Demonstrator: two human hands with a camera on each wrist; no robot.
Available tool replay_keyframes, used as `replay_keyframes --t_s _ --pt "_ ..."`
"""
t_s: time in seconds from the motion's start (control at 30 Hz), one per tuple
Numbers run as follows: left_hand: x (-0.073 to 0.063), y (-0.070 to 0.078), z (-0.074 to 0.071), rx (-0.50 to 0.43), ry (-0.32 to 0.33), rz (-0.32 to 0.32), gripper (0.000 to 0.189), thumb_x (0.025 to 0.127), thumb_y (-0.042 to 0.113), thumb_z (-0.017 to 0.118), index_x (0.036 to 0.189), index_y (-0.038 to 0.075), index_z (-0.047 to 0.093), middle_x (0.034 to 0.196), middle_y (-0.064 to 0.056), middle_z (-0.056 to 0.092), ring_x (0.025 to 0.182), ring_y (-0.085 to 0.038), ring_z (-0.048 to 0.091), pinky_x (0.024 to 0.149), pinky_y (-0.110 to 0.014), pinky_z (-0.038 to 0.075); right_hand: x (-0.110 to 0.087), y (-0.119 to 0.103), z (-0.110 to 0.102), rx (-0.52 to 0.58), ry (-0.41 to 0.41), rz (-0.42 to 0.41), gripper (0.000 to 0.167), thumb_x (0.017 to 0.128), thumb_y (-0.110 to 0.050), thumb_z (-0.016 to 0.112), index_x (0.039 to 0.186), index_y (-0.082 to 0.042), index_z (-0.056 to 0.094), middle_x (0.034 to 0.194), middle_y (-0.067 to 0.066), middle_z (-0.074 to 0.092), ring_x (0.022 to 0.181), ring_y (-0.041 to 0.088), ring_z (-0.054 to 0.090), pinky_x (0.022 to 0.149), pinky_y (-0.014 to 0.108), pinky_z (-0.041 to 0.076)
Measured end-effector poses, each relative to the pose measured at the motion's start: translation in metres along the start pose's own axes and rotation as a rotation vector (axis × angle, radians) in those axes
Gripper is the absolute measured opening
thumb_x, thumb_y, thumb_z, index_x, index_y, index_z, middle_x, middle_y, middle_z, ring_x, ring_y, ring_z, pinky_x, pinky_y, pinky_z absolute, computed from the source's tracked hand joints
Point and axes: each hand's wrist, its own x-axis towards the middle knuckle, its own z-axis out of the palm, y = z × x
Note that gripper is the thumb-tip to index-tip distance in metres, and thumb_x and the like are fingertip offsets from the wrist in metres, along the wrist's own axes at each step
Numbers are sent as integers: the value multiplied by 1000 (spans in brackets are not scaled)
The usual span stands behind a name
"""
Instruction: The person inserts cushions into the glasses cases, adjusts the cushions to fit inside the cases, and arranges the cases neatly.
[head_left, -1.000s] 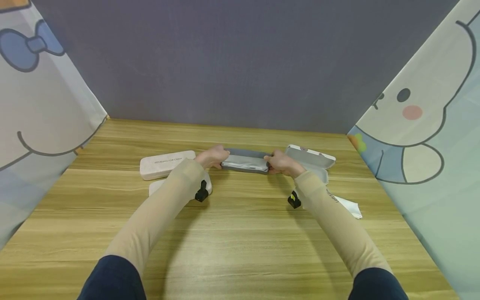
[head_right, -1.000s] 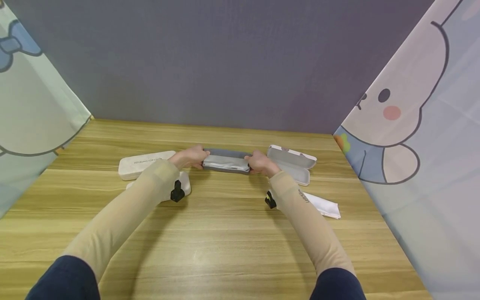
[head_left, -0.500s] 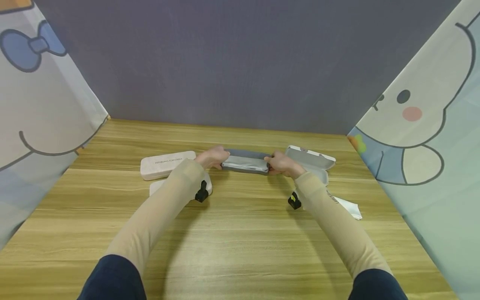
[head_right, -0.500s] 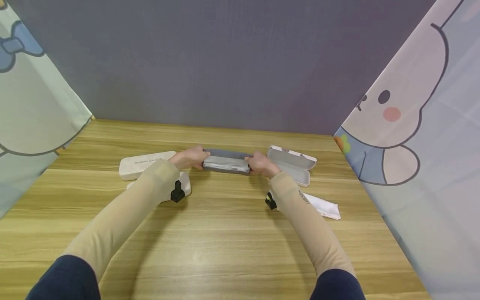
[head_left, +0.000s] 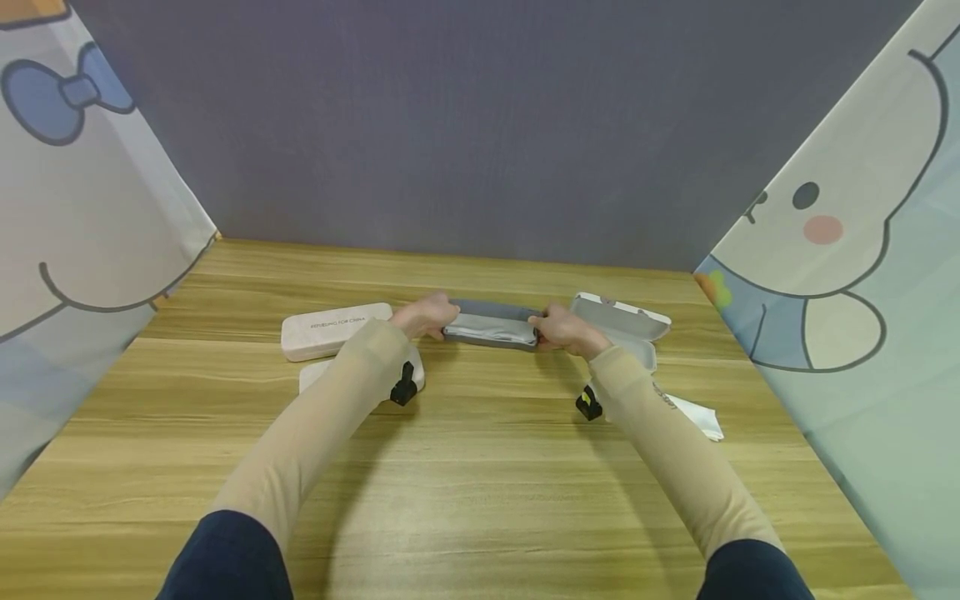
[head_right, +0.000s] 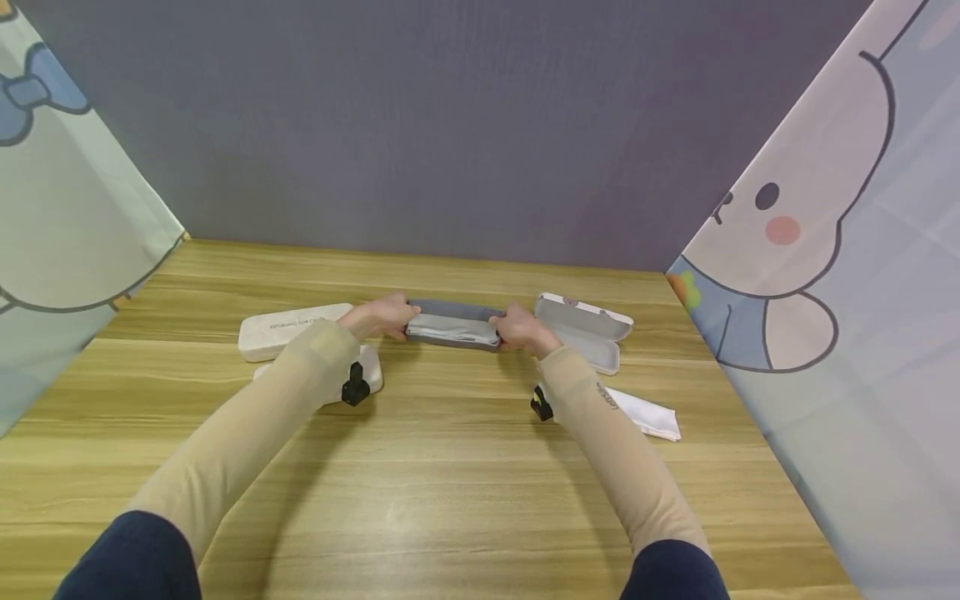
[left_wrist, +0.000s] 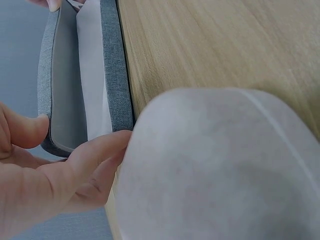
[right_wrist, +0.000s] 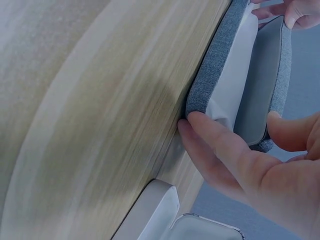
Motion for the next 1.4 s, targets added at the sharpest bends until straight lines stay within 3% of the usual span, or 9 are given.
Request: replay_keyframes --t_s 0.17,0.4,0.67,0.83,1.03,1.17,1.33,1.4 --pt "-2 0 0 1 -12 7 61 104 14 24 152 1 -12 161 -17 -10 150 -32 2 115 -48 32 -2 -1 1 -7 9 3 17 105 -17 35 93 -5 38 64 1 33 53 10 29 89 40 50" --pt "-2 0 -1 8 -19 3 62 104 13 24 151 1 -15 160 -15 -15 150 -31 -1 116 -47 31 -1 0 3 -34 17 0 20 105 -16 36 88 -6 37 81 8 36 66 14 36 79 35 47" --pt "-3 -2 -1 38 -20 -8 63 104 16 24 151 0 -15 160 -17 -15 149 -35 8 117 -48 28 0 -1 4 -49 21 1 21 105 -16 36 103 3 42 80 7 38 64 12 37 74 33 45" --pt "-5 -1 -1 52 -22 -30 65 105 20 25 151 3 -17 161 -16 -14 143 -40 26 120 -50 17 -1 -1 4 -51 30 -9 19 104 -15 37 97 1 42 74 4 36 59 10 34 75 33 46" --pt "-6 -1 0 48 -18 -36 66 105 18 27 151 6 -18 161 -15 -13 140 -40 31 120 -51 16 0 3 3 -45 35 -29 26 103 -14 41 78 -10 35 58 -3 27 49 8 25 61 27 36" --pt "-6 -1 0 39 -2 -35 66 105 16 30 152 7 -16 162 -14 -11 140 -40 33 120 -52 18 1 5 5 -32 59 -42 23 102 -11 43 80 -9 38 59 -3 29 50 7 26 58 25 35" --pt "-5 -4 1 23 24 -38 67 104 14 35 153 6 -11 162 -14 -6 140 -37 33 119 -50 23 1 8 7 -56 89 -42 15 102 -12 45 90 -2 45 69 3 36 56 10 31 64 29 39" --pt "-5 -4 2 23 36 -39 67 104 13 37 153 5 -8 162 -14 -3 141 -37 33 118 -49 25 1 9 8 -76 105 -41 19 101 -12 46 107 5 50 85 12 48 65 14 41 71 32 44"
